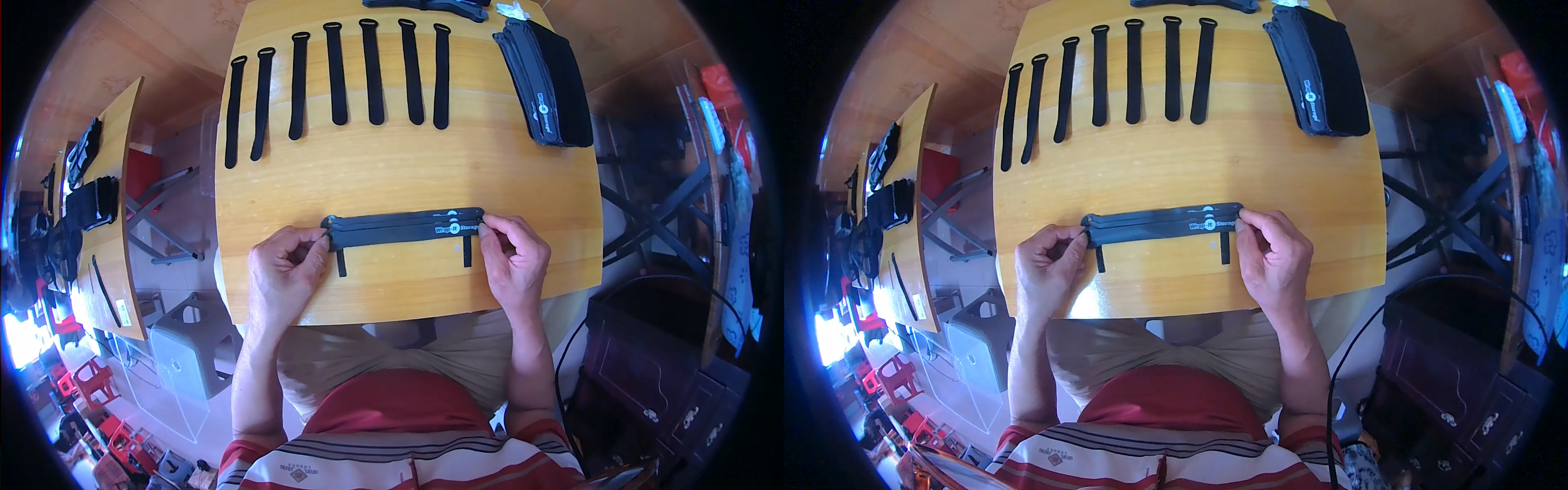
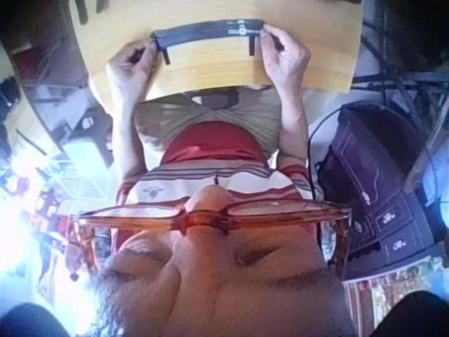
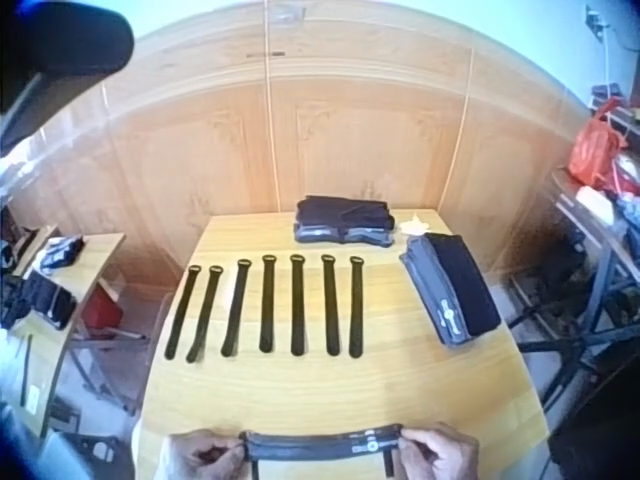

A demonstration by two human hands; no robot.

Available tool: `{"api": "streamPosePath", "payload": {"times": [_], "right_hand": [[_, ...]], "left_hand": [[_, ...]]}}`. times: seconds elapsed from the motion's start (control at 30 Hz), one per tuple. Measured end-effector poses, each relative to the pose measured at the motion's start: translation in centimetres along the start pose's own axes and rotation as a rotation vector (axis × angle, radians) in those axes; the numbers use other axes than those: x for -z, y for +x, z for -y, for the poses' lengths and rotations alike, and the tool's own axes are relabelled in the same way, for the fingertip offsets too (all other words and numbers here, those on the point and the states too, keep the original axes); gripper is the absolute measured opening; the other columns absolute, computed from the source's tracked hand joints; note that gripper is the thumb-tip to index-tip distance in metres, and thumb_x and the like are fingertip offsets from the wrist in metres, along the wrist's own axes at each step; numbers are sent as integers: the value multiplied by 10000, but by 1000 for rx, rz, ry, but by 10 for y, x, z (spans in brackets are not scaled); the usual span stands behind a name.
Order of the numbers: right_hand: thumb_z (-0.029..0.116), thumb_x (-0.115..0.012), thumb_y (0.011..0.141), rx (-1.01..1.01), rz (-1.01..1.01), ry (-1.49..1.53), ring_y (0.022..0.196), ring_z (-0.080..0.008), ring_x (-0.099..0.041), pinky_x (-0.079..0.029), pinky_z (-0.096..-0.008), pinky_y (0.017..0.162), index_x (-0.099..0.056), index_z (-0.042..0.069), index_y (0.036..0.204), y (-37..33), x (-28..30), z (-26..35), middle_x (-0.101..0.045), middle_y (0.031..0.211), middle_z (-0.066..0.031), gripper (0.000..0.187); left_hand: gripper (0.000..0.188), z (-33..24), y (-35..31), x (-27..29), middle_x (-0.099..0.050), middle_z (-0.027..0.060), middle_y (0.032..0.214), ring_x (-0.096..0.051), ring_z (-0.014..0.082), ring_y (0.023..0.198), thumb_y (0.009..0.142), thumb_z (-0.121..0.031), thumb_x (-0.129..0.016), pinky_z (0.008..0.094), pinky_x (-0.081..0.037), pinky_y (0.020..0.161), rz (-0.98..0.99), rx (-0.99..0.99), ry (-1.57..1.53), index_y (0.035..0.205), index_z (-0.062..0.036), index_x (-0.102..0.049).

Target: Inspecting and arranging black textile straps on a wooden table.

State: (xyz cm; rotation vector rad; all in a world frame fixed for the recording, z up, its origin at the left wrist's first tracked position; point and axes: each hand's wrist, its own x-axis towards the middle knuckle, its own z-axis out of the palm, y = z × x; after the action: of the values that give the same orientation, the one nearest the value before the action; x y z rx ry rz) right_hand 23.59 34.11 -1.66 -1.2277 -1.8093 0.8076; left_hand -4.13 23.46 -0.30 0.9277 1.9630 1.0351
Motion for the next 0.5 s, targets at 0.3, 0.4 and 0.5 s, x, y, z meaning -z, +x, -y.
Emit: {"api": "streamPosePath", "payload": {"times": [0.3, 0.4, 0.5], "right_hand": [[-68, -706, 873, -8, 4, 13, 645, -158, -650, -498, -275, 587, -715, -49, 997, 0, -2, -2, -699, 826, -137, 126], [-70, -704, 871, -15, 0, 22, 644, -162, -653, -501, -280, 584, -714, -50, 993, 1, -1, -2, -700, 823, -137, 124], [-70, -703, 870, -4, 4, 8, 643, -172, -657, -503, -284, 582, -711, -51, 987, 1, -1, -2, -701, 823, -142, 119]], "left_hand": [[121, 2, 1, 0, -658, 18, 733, -555, 53, 617, 912, -43, -743, 237, -457, 580, -1, -21, 9, 994, 46, -747], [117, 3, 1, -1, -651, 18, 727, -553, 55, 612, 914, -40, -740, 238, -455, 580, 2, -27, -21, 990, 50, -745], [119, -1, 0, 0, -646, 22, 723, -552, 57, 608, 912, -40, -741, 238, -453, 580, 5, 6, 8, 987, 53, -743]]}}
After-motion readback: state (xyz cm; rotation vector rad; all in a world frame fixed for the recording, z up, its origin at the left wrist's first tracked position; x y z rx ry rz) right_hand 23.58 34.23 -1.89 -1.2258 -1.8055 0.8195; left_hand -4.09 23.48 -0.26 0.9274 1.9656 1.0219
